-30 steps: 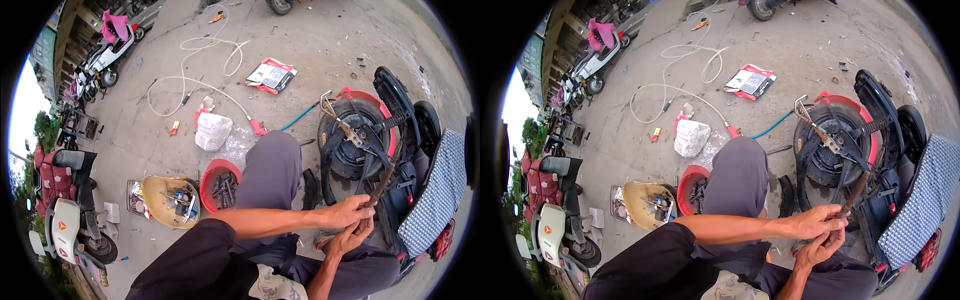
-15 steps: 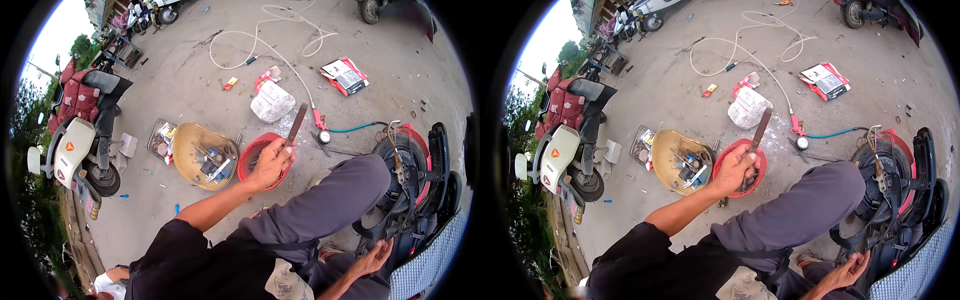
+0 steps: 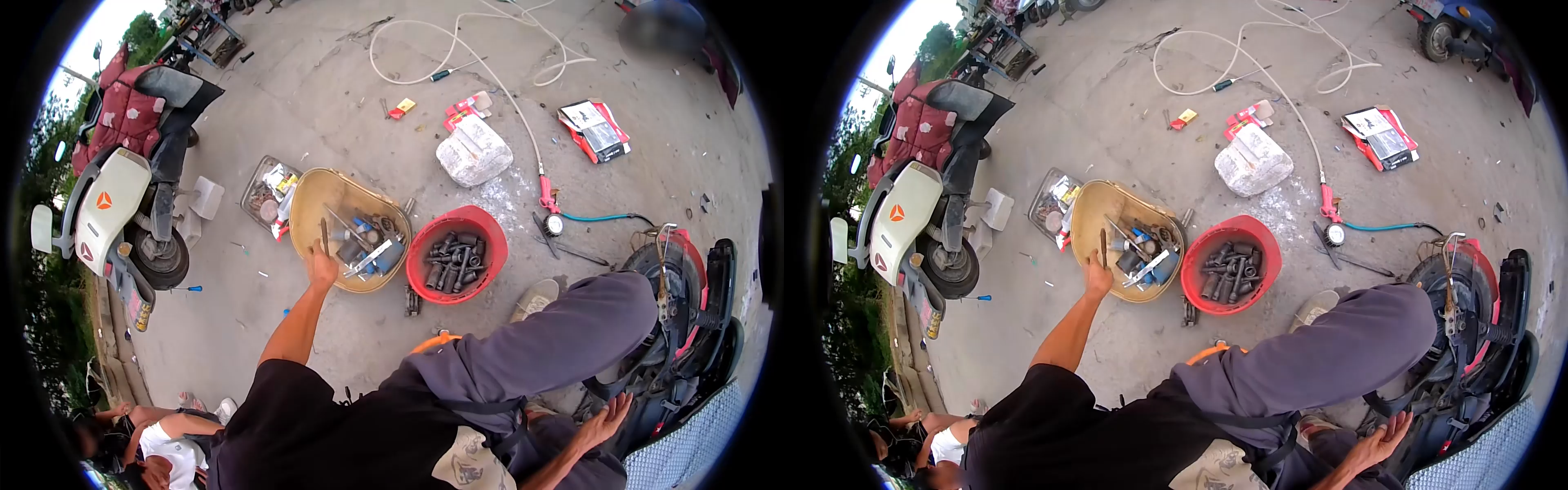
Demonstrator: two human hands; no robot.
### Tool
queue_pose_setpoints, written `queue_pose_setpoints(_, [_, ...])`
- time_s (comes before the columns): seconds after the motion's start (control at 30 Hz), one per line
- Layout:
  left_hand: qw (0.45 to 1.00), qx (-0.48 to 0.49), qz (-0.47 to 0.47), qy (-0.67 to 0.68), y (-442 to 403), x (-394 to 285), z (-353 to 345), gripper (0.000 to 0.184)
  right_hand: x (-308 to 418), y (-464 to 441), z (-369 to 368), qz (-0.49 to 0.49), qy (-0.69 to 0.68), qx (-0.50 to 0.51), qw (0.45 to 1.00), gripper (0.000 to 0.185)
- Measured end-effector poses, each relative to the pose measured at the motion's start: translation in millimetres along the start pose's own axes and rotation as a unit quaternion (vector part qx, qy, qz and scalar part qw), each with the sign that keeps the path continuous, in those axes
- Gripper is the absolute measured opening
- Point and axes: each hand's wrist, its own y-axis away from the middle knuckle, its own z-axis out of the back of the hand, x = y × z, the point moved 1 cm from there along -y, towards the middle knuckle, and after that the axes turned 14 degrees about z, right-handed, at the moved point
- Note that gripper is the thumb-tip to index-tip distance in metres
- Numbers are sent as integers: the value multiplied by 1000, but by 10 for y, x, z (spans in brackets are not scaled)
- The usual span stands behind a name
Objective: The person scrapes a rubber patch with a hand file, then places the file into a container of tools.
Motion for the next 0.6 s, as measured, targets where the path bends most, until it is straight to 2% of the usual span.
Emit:
queue_pose_setpoints(0.1, [979, 194, -66, -18, -31, 100, -105, 48, 64, 68, -8, -47, 2, 9, 999, 56])
queue_pose_setpoints(0.2, [946, 320, -58, -9, 96, 348, -689, 58, 123, 141, 47, -60, 38, 40, 997, 54])
queue_pose_setpoints(0.3, [947, 288, -132, -48, 358, 211, -845, 64, 106, 85, 361, 42, 198, 107, 973, 46])
queue_pose_setpoints(0.33, [946, 293, -128, -52, 394, 192, -880, 64, 120, 18, 511, 75, 256, 127, 955, 42])
queue_pose_setpoints(0.37, [945, 298, -126, -57, 421, 165, -919, 64, 280, -67, 624, 81, 309, 151, 935, 42])
queue_pose_setpoints(0.43, [942, 309, -100, -80, 462, 25, -898, 66, 152, -153, 965, 13, 308, 195, 931, 46])
queue_pose_setpoints(0.5, [938, 320, -50, -120, 464, -248, -609, 68, 532, -169, 1030, -22, 367, 266, 891, 57])
queue_pose_setpoints(0.53, [939, 315, -54, -128, 454, -226, -640, 67, 676, -148, 1020, -40, 396, 300, 867, 63])
queue_pose_setpoints(0.6, [939, 306, -61, -146, 442, -162, -687, 65, 671, -18, 1036, 46, 555, 402, 727, 52])
